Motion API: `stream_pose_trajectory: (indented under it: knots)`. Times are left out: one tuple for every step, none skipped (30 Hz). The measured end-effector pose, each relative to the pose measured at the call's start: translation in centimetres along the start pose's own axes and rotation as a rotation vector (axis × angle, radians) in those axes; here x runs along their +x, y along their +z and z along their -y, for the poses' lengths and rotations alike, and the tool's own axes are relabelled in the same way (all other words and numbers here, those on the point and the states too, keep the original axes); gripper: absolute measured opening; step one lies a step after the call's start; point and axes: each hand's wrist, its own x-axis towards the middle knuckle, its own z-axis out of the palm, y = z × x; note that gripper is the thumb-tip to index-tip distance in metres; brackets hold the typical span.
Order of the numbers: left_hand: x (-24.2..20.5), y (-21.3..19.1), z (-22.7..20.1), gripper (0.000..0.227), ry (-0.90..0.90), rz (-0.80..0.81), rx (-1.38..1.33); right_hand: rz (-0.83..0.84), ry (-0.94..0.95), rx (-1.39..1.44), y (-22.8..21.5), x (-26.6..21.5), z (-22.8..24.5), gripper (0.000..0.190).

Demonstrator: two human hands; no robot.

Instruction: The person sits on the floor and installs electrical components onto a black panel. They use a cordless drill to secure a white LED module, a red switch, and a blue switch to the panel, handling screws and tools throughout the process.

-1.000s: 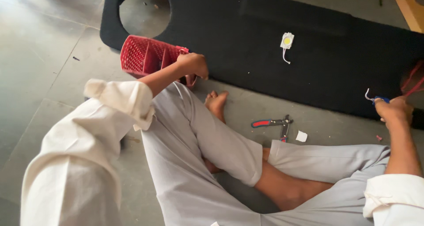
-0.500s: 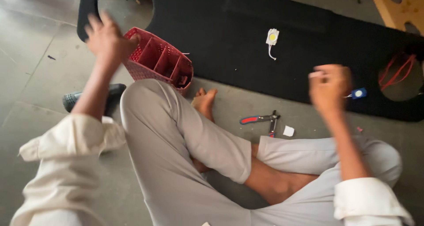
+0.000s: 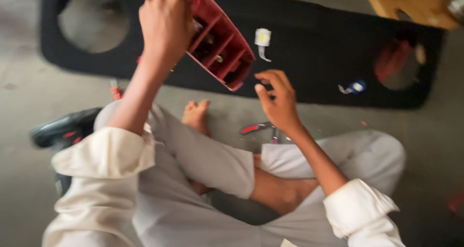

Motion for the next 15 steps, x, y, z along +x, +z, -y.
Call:
stream_pose_trajectory:
  knots:
    - [-0.1, 1.4, -1.9, 0.01, -0.028, -0.03, -0.06, -0.021, 0.019, 0.0, -0.2, -0.1, -1.0, 0.026]
    - [-0.9, 3.0, -3.8, 0.009, -0.062, -0.055, -0.123, -0.05, 0.05, -0.047, -0.4, -0.4, -2.1, 0.026]
    - [-1.6, 4.5, -5.5, 0.01, -0.098, -0.079, -0.186, -0.078, 0.081, -0.093, -0.5, -0.7, -3.4, 0.027]
    - [-2.3, 5.9, -6.9, 0.009, -0.202, -0.022, -0.259, -0.096, 0.108, -0.14, -1.0, -0.8, -4.8, 0.028]
    - [-3.0, 7.0, -8.3, 0.008, -0.304, 0.038, -0.331, -0.123, 0.107, -0.204, -1.7, -1.0, -6.1, 0.029]
    - [-4.0, 7.5, -8.9, 0.009, -0.413, 0.094, -0.382, -0.139, 0.093, -0.253, -1.8, -1.2, -7.3, 0.031]
    - [-4.9, 7.9, -9.8, 0.009, -0.368, 0.066, -0.386, -0.155, 0.079, -0.302, -2.1, -1.5, -8.3, 0.032]
    - [-5.3, 8.0, -10.5, 0.009, -0.316, 0.038, -0.383, -0.136, 0.084, -0.327, -2.2, -1.4, -9.0, 0.034]
    - [-5.5, 8.1, -10.9, 0.009, -0.264, 0.011, -0.381, -0.118, 0.088, -0.351, -2.2, -1.3, -9.6, 0.036]
    - [-5.8, 8.1, -11.2, 0.011, -0.261, 0.028, -0.372, -0.098, 0.101, -0.374, -2.2, -1.5, -10.2, 0.038]
    - [-6.0, 8.1, -11.5, 0.012, -0.258, 0.046, -0.364, -0.086, 0.078, -0.433, -1.8, -1.5, -10.6, 0.036]
    - [-6.1, 8.1, -11.9, 0.014, -0.252, 0.062, -0.362, -0.076, 0.058, -0.497, -1.5, -1.4, -10.9, 0.035]
    - [-6.1, 8.2, -12.2, 0.014, -0.256, 0.063, -0.364, -0.066, 0.037, -0.56, -1.2, -1.3, -11.1, 0.033]
    - [-6.2, 8.2, -12.3, 0.014, -0.262, 0.061, -0.367, -0.094, 0.047, -0.545, -0.8, -1.2, -11.2, 0.033]
    - [-6.3, 8.2, -12.3, 0.014, -0.267, 0.059, -0.37, -0.123, 0.057, -0.53, -0.5, -1.2, -11.2, 0.033]
